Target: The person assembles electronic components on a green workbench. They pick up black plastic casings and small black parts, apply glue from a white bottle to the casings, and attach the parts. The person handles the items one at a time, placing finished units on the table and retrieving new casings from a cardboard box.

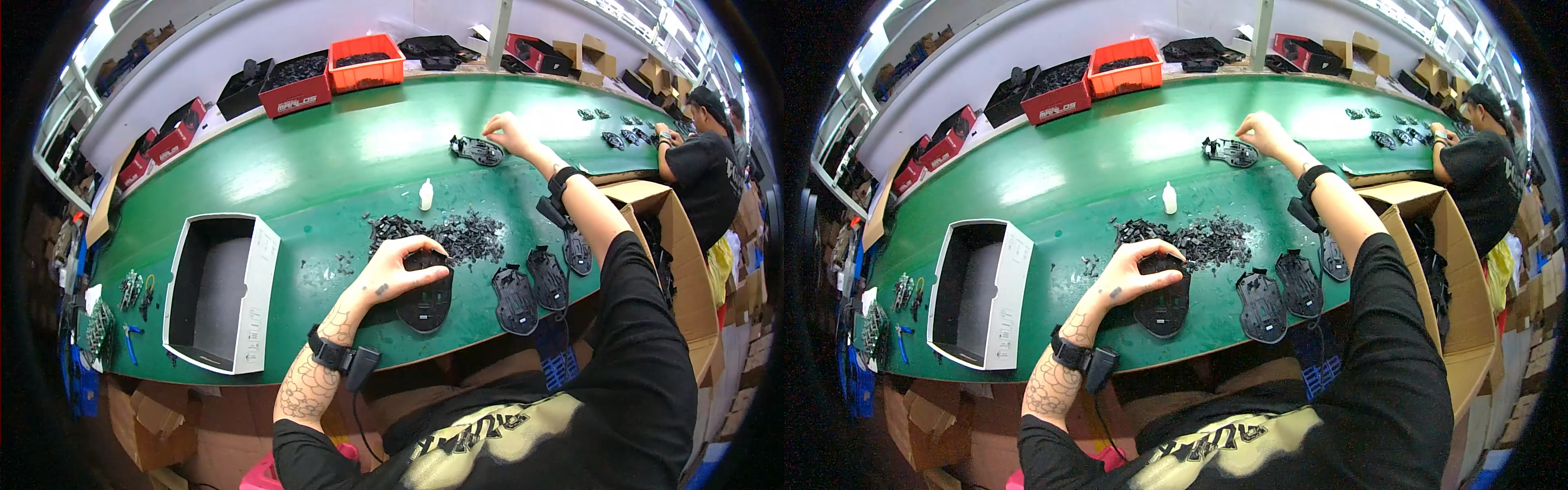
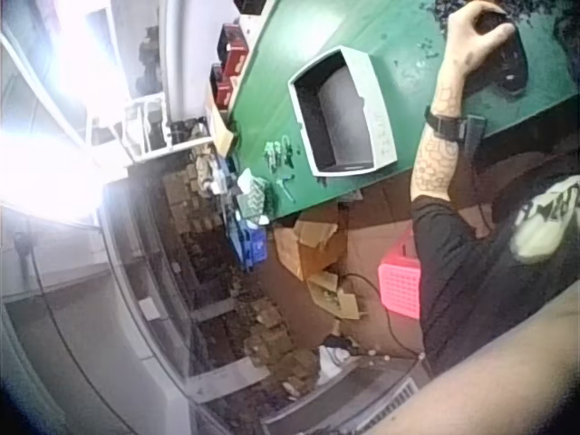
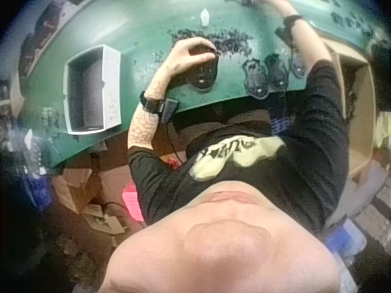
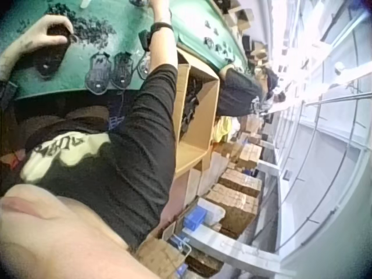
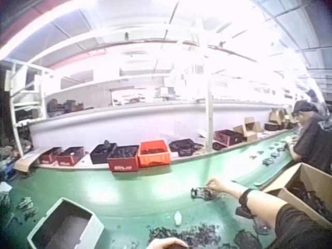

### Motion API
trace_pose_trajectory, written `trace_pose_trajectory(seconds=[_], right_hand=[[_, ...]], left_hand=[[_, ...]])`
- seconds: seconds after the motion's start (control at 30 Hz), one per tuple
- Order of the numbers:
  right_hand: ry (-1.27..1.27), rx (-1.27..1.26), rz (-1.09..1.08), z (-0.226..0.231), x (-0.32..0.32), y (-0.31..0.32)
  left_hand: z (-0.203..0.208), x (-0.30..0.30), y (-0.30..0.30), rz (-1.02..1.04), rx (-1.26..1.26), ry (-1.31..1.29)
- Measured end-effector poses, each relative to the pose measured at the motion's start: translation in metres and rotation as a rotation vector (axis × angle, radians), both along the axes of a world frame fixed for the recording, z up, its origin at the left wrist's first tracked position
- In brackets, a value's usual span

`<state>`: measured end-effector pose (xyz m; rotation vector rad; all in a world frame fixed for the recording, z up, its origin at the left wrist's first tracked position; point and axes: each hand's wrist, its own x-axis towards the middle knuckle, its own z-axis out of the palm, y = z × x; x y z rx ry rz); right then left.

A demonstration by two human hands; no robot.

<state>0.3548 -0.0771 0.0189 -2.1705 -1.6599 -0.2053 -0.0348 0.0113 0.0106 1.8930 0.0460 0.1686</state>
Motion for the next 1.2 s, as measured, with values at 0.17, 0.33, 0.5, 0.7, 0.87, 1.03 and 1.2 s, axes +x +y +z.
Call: trace_pose_trajectory(seconds=[0.17, 0.33, 0.5, 0.7, 0.87, 1.03, 1.2], right_hand=[[0.041, 0.038, -0.018, 0.010, -0.003, -0.014], [0.375, -0.163, -0.055, 0.047, -0.061, -0.025], [0.347, -0.380, 0.113, 0.055, -0.108, -0.049], [-0.073, -0.321, -0.066, 0.013, -0.059, -0.045], [-0.139, -0.318, -0.169, -0.008, -0.032, -0.027], [-0.104, -0.347, -0.255, -0.024, -0.024, -0.016], [-0.053, -0.318, -0.221, -0.030, -0.014, -0.017]], left_hand=[[0.000, 0.003, -0.001, 0.026, -0.068, 0.007], [0.007, 0.001, 0.000, 0.066, -0.242, 0.136], [0.000, 0.003, -0.001, 0.131, -0.297, 0.055], [0.004, 0.004, -0.002, 0.135, -0.292, 0.052], [-0.003, 0.004, 0.001, 0.127, -0.306, 0.036], [0.000, 0.003, 0.001, 0.119, -0.292, 0.057], [0.001, 0.004, -0.001, 0.128, -0.290, 0.048]])
